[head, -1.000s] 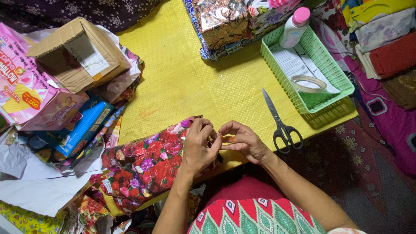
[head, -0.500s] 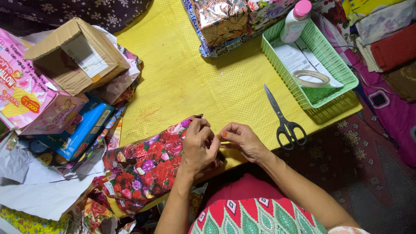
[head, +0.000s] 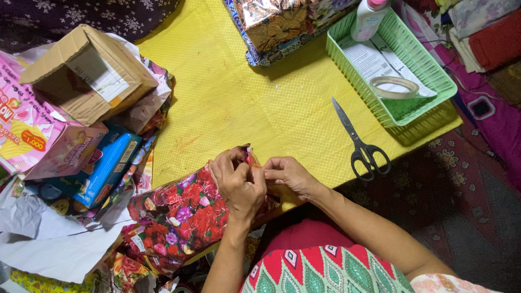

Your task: The person folds a floral-patterned wrapping paper around a rectangular item on a yellow table, then uses scissors to cut a piece of clear tape and secures the package. The wrapped item is placed on the table among other wrapped packages.

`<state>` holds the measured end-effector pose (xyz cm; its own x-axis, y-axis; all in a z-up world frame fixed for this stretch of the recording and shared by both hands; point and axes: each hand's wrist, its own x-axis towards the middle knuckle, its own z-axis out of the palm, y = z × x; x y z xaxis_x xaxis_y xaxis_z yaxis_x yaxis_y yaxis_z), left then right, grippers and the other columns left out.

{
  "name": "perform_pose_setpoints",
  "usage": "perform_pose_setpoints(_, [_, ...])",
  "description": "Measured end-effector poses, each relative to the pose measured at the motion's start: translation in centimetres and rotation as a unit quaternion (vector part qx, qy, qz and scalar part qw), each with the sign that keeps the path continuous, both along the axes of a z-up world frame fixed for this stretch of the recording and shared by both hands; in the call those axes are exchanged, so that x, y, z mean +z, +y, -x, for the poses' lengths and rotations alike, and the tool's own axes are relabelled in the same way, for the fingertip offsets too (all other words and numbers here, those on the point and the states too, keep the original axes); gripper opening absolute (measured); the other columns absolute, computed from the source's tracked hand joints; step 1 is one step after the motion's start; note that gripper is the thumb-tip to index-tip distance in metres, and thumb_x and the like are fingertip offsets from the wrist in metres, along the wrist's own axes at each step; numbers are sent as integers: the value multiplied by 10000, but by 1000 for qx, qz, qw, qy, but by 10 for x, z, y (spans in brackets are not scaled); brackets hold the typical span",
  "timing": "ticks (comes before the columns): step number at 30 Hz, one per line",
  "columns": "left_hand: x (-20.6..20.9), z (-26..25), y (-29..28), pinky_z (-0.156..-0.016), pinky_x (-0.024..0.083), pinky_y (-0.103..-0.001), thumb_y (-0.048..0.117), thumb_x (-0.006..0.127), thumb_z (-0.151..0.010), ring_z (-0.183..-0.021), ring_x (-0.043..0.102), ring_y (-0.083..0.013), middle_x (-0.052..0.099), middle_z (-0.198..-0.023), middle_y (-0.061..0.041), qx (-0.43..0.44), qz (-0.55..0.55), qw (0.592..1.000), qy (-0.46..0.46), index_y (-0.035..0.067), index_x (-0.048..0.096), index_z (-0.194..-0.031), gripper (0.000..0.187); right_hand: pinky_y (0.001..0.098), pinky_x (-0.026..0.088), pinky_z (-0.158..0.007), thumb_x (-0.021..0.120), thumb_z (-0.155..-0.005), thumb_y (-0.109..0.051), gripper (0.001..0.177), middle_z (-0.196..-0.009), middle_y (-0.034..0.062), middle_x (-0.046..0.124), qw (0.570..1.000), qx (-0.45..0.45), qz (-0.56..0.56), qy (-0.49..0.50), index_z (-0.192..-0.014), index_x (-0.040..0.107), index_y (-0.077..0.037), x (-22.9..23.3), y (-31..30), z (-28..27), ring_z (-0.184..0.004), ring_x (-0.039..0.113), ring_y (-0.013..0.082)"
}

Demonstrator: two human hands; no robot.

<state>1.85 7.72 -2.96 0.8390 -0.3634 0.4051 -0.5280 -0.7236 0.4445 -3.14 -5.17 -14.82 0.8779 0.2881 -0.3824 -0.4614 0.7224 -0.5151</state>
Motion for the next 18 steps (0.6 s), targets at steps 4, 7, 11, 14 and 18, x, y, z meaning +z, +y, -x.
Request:
perform_pose_setpoints(4, [-3, 0, 1, -1057, 386, -531, 73, 681, -763, -1095, 540, -358, 609, -1065, -156, 7, -35, 999, -23, -11, 653, -682, 120, 189, 401, -547, 711, -908, -71, 71, -741, -28, 590, 996, -2, 91, -11, -896, 676, -10, -1, 8, -5, -618, 494, 31])
perform_pose_setpoints(7, [-6, 0, 0, -1067, 374, -572, 94, 695, -783, -1098, 538, -363, 606, -1061, -159, 10, -52, 998, -37, -11, 652, -672, 158, 212, 369, -499, 700, -884, -39, 54, -673, -31, 564, 992, 5, 128, 2, -850, 684, 0, -3, 14, -8, -563, 466, 43])
perform_pose_setpoints(11, [-9, -1, 0, -1062, 371, -607, 88, 679, -779, -1103, 550, -359, 608, -1046, -158, 15, -61, 997, -44, -10, 659, -670, 148, 234, 399, -505, 700, -871, -42, 78, -690, -19, 604, 981, 22, 192, -5, -815, 701, 13, -13, 21, -13, -592, 508, 61])
perform_pose_setpoints(14, [-11, -3, 0, -1069, 354, -643, 89, 691, -784, -1094, 565, -351, 617, -1010, -160, 28, -86, 995, -51, -14, 628, -616, 206, 237, 427, -523, 740, -821, -41, 90, -738, -15, 604, 970, -8, 242, -21, -839, 653, -29, -23, 30, -18, -638, 532, 65])
perform_pose_setpoints(18, [-12, -4, 1, -1083, 340, -655, 92, 689, -791, -1117, 574, -350, 628, -1016, -154, 33, -80, 995, -58, -6, 640, -643, 185, 264, 480, -553, 788, -771, -44, 181, -780, 20, 636, 964, 38, 260, 27, -837, 620, -26, -39, 33, -23, -678, 571, 91])
